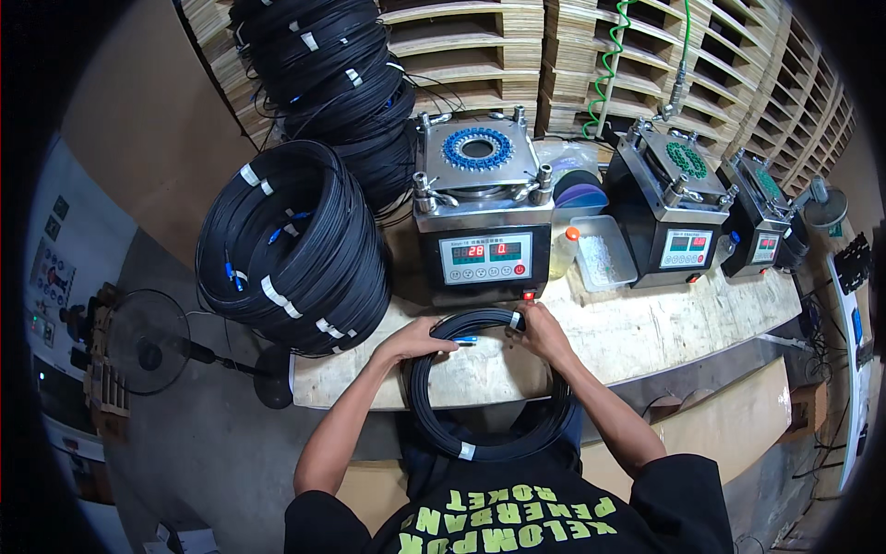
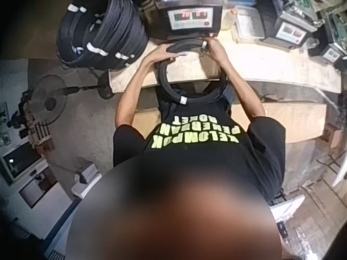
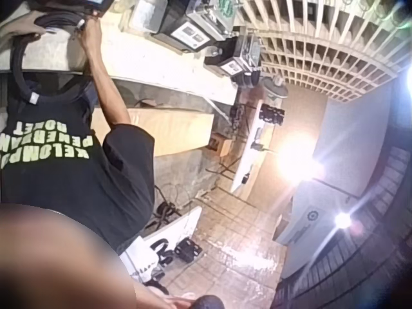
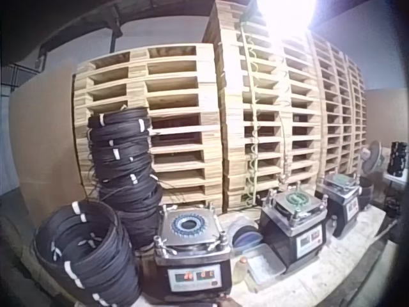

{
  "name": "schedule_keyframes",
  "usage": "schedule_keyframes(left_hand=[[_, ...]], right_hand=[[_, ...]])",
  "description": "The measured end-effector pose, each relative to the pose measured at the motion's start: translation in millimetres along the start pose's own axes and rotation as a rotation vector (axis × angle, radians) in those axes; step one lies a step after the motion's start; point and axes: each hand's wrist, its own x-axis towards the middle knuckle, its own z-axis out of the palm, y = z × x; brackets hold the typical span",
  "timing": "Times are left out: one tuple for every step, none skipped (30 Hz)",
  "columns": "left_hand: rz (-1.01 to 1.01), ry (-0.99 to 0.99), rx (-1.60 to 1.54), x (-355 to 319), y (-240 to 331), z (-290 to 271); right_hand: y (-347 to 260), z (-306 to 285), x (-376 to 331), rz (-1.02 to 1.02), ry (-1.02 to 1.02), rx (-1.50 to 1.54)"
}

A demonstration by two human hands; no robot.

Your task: Processing and connecting cable ends using specialized workbench machines and an air duster.

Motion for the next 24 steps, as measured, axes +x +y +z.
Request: schedule_keyframes(left_hand=[[-0.014, -0.021, -0.013, -1.4, 3.1, -0.9], [-0.014, -0.020, -0.013, -0.5, 4.1, -0.8], [-0.012, -0.020, 0.002, 0.7, 5.9, 0.2], [-0.013, -0.021, 0.016, 0.5, 7.7, 2.2], [-0.015, -0.020, 0.014, -1.2, 8.8, 6.2], [0.042, 0.117, 0.096, -4.5, 9.1, 12.5], [0.101, 0.252, 0.179, -7.3, 9.6, 19.5], [0.141, 0.308, 0.223, -9.5, 9.3, 27.5], [0.141, 0.306, 0.222, -10.2, 9.9, 31.3], [0.164, 0.326, 0.215, -16.2, 19.0, 34.3], [0.187, 0.345, 0.208, -19.5, 23.4, 36.6], [0.211, 0.377, 0.197, -18.8, 20.5, 39.0], [0.208, 0.378, 0.195, -19.7, 21.0, 40.2], [0.181, 0.416, 0.198, -20.7, 22.6, 41.5], [0.154, 0.455, 0.201, -21.8, 23.1, 42.4], [0.154, 0.454, 0.202, -22.4, 22.6, 42.8], [0.248, 0.485, 0.239, -23.2, 21.9, 42.8], [0.343, 0.517, 0.277, -24.3, 21.3, 42.6], [0.344, 0.514, 0.277, -24.2, 21.8, 42.2], [0.351, 0.490, 0.256, -23.8, 22.6, 40.9], [0.357, 0.466, 0.235, -24.1, 23.1, 40.0], [0.360, 0.465, 0.236, -24.6, 23.0, 39.9], [0.384, 0.453, 0.219, -25.8, 22.7, 40.0], [0.409, 0.441, 0.202, -25.9, 22.9, 40.6]], right_hand=[[0.0, -0.3, 2.4, 0.049, -0.061, -0.026], [2.8, 1.0, 2.2, 0.048, -0.061, -0.026], [7.3, 2.5, 1.5, 0.026, -0.035, -0.039], [4.5, 1.3, 1.3, 0.005, -0.011, -0.051], [2.5, -0.9, 1.6, 0.004, -0.013, -0.051], [1.2, -4.3, 2.2, -0.012, -0.041, -0.093], [-1.5, -7.8, 2.0, -0.025, -0.066, -0.137], [-0.4, -7.6, 0.2, -0.023, -0.067, -0.137], [1.1, -7.2, -2.2, -0.036, -0.050, -0.165], [-0.2, -8.6, -4.2, -0.047, -0.032, -0.193], [-1.4, -9.5, -4.3, -0.043, -0.033, -0.194], [-2.5, -10.3, -3.2, -0.050, -0.030, -0.159], [-8.1, -12.3, -1.6, -0.061, -0.029, -0.123], [-13.7, -14.8, -2.1, -0.062, -0.032, -0.122], [-19.8, -17.7, -2.9, -0.053, -0.018, -0.127], [-22.8, -19.6, -3.2, -0.042, -0.001, -0.132], [-22.1, -19.7, -2.3, -0.041, -0.001, -0.131], [-20.4, -19.5, -0.7, -0.091, -0.024, -0.214], [-17.6, -19.5, -0.5, -0.139, -0.048, -0.300], [-14.0, -18.6, -1.1, -0.136, -0.047, -0.300], [-9.8, -17.2, -1.6, -0.214, -0.010, -0.321], [-6.0, -16.2, -1.0, -0.293, 0.027, -0.343], [-2.7, -14.1, -0.2, -0.291, 0.030, -0.345], [0.4, -11.8, 0.5, -0.226, -0.023, -0.372]])
